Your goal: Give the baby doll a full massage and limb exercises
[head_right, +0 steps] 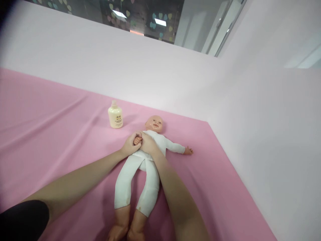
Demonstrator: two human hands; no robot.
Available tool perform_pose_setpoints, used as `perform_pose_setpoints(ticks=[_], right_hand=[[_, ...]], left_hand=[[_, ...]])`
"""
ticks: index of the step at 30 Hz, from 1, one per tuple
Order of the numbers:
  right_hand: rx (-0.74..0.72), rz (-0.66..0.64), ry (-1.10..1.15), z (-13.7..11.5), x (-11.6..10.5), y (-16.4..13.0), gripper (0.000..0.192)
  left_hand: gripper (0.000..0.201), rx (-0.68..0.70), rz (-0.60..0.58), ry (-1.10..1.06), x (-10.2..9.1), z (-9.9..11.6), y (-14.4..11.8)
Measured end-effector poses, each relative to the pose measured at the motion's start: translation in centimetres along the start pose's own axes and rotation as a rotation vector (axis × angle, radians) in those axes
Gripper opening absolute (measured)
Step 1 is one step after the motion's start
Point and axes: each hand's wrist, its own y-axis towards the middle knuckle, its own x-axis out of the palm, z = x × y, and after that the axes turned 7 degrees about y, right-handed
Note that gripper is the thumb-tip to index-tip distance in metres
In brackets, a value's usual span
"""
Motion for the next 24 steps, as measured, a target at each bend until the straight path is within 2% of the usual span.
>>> perform_pose_setpoints(ticks=[8,15,24], right_hand=[[0.002,0.006,0.017,-0.4,0.0,-0.1,0.023],[0.016,0.020,-0.021,0.0,0.0,0.0,0.024],[0.019,0.028,-0.021,0.2,0.1,0.1,0.027]], left_hand=[[0.016,-0.024,-0.017,0.000,-0.2,0.2,0.2],[0.015,-0.047,-0.077,0.039,-0.7,-0.7,0.6],[0.018,-0.050,-0.062,0.063,-0.3,-0.8,0.5]])
